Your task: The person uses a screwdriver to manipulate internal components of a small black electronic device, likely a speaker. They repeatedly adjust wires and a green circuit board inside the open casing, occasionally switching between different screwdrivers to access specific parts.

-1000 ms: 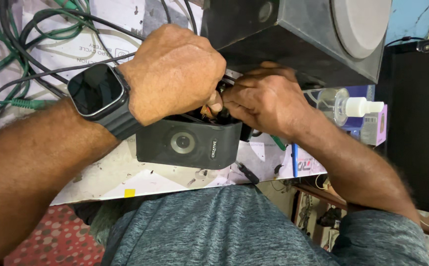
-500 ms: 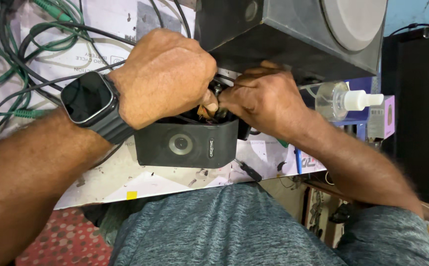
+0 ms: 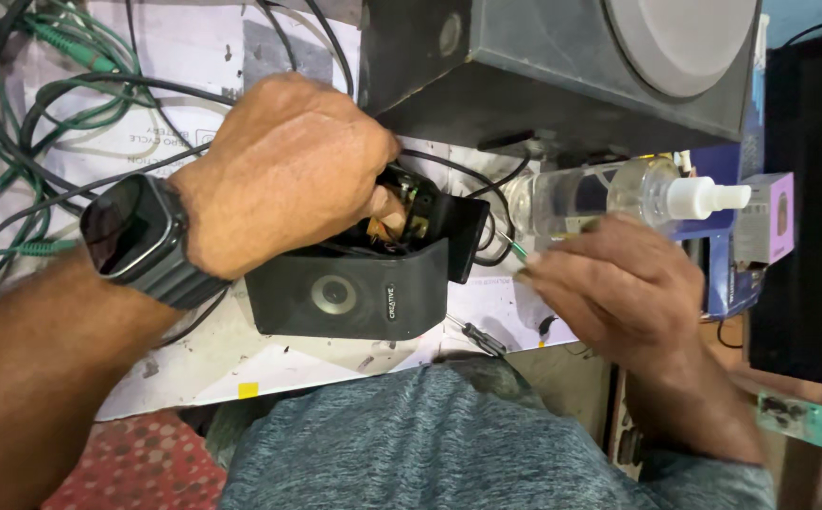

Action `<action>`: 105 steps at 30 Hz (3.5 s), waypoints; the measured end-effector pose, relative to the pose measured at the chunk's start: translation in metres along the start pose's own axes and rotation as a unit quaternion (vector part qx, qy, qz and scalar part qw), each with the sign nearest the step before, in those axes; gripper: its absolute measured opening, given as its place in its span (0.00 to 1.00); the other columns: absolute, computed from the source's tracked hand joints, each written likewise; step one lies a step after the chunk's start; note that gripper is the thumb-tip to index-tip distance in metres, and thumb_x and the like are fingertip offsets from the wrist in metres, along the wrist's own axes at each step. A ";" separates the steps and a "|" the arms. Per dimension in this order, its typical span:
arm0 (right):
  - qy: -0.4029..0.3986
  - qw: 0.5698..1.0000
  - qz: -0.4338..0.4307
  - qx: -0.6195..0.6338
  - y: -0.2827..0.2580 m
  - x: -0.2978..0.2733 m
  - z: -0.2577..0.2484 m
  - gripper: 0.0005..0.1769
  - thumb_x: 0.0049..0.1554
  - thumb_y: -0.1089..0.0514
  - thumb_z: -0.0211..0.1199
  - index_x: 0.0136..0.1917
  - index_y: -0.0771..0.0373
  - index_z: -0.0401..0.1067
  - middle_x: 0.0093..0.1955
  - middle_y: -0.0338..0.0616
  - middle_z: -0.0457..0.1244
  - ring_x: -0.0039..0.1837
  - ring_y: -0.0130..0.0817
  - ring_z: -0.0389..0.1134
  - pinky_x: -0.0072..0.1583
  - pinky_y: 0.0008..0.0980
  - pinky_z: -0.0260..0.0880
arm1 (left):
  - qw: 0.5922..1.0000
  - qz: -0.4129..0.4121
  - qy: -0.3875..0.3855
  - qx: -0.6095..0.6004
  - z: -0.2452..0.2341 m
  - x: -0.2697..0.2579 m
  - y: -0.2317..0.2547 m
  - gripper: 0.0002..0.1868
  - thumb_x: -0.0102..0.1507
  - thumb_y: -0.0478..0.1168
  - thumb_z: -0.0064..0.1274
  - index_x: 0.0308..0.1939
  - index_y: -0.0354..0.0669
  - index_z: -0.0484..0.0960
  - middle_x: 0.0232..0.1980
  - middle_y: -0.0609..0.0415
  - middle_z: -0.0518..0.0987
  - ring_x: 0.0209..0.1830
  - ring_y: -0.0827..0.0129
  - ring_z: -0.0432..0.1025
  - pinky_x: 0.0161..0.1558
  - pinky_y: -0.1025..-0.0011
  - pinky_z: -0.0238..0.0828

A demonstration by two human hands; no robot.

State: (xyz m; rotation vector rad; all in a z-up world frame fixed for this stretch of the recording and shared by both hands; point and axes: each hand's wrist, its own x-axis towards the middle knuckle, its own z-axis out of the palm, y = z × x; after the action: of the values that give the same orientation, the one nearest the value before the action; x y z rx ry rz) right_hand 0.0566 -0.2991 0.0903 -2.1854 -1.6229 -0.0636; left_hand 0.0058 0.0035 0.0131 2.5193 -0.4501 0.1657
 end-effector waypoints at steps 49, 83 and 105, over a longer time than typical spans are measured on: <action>0.101 0.923 0.134 0.346 0.009 -0.058 0.023 0.13 0.60 0.67 0.61 0.58 0.60 0.70 0.58 0.48 0.73 0.40 0.17 0.73 0.45 0.28 0.77 | 0.996 -0.030 -0.072 0.050 -0.004 0.012 0.011 0.22 0.55 0.60 0.67 0.37 0.45 0.90 0.25 0.44 0.81 0.30 0.49 0.77 0.39 0.54 0.72; 0.151 0.985 0.072 0.038 -0.013 0.005 0.074 0.20 0.50 0.69 0.75 0.53 0.61 0.72 0.51 0.44 0.72 0.45 0.34 0.72 0.54 0.36 0.60 | 0.999 -0.018 -0.039 0.027 -0.005 0.011 0.010 0.23 0.52 0.59 0.67 0.29 0.41 0.89 0.20 0.42 0.79 0.26 0.47 0.76 0.38 0.53 0.72; 0.161 0.984 0.074 0.031 -0.014 0.005 0.081 0.19 0.50 0.70 0.75 0.51 0.61 0.72 0.50 0.42 0.72 0.42 0.31 0.70 0.52 0.35 0.60 | 0.999 -0.013 -0.039 0.029 -0.003 0.011 0.010 0.23 0.53 0.59 0.67 0.29 0.42 0.89 0.20 0.43 0.78 0.26 0.48 0.77 0.38 0.53 0.72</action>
State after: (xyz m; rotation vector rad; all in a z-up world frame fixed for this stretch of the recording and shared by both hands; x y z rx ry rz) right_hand 0.0281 -0.2629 0.0220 -2.1127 -1.2656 -0.3020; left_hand 0.0123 -0.0052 0.0229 2.5939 -0.4502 0.0728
